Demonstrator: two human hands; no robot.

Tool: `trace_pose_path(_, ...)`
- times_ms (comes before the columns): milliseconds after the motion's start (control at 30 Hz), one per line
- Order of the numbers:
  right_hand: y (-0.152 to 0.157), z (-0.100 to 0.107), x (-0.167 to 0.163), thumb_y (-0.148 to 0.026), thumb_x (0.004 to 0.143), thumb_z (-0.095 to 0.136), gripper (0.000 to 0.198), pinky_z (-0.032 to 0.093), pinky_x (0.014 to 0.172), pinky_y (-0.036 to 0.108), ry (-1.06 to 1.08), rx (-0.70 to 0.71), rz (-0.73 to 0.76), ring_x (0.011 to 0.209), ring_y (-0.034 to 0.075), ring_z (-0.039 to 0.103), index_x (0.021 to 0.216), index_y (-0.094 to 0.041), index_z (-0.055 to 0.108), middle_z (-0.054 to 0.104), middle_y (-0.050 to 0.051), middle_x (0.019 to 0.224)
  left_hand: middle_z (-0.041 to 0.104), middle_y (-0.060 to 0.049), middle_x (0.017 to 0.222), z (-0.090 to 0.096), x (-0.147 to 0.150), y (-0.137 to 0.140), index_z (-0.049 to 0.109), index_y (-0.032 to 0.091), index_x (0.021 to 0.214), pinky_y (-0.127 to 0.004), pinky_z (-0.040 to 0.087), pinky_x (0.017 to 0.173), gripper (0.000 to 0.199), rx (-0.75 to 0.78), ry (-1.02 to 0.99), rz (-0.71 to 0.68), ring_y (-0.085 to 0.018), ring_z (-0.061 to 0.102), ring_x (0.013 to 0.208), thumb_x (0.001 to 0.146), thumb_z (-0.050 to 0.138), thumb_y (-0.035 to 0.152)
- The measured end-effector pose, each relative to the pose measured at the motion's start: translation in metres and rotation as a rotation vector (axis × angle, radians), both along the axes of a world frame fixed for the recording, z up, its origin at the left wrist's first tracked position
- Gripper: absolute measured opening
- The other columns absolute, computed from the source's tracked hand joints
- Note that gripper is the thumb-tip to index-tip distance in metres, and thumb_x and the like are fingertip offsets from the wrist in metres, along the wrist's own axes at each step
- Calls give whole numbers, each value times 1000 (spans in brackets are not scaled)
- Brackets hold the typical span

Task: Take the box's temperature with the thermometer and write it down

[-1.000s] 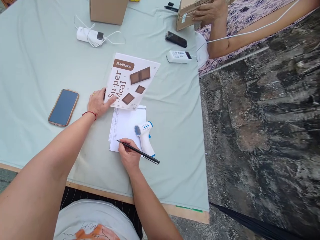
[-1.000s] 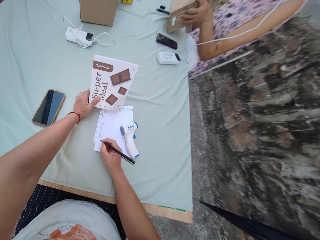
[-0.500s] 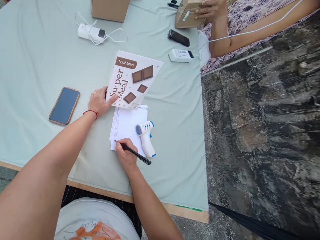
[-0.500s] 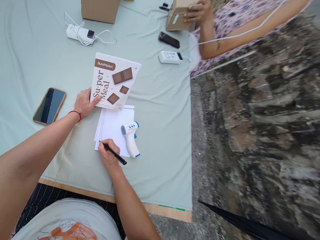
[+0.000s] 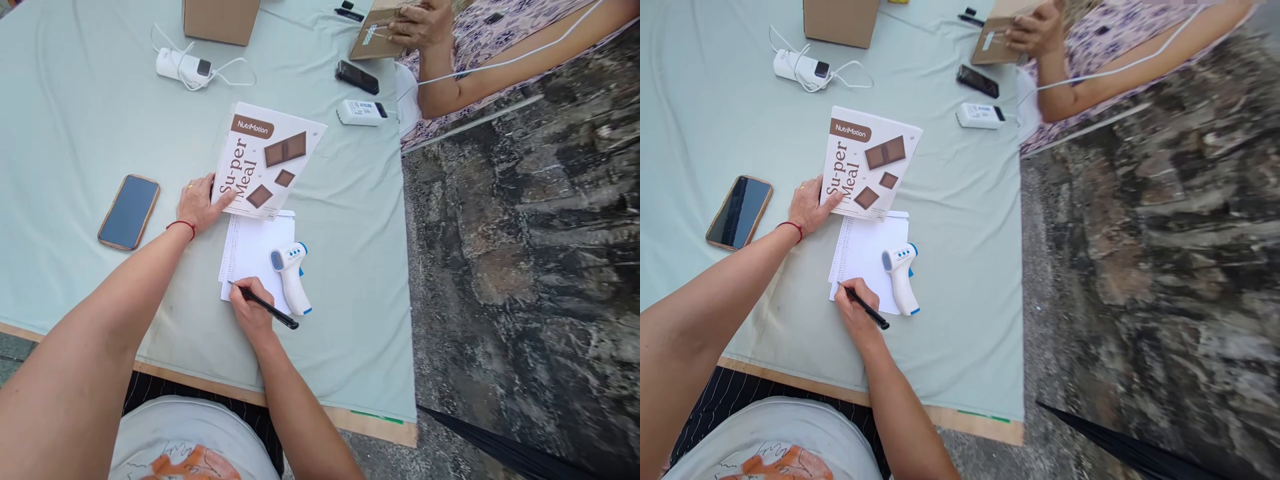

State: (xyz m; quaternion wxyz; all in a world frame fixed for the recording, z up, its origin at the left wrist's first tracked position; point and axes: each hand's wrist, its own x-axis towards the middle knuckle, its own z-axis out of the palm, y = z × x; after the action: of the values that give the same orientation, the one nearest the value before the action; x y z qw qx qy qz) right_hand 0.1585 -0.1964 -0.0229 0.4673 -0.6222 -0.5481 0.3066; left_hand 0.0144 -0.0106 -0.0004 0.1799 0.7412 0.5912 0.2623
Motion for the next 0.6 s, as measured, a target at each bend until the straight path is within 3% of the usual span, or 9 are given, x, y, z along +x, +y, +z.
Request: trace_pose_path(600, 0, -3, -1, -32, 74, 52, 17, 38, 52, 24, -5, -1, -65, 51, 11, 45, 64, -19, 55, 51, -3, 56, 64, -12, 109, 1, 0, -1, 56, 19, 117, -44, 38, 98, 57, -6, 9, 6, -30, 53, 112, 93, 37, 67)
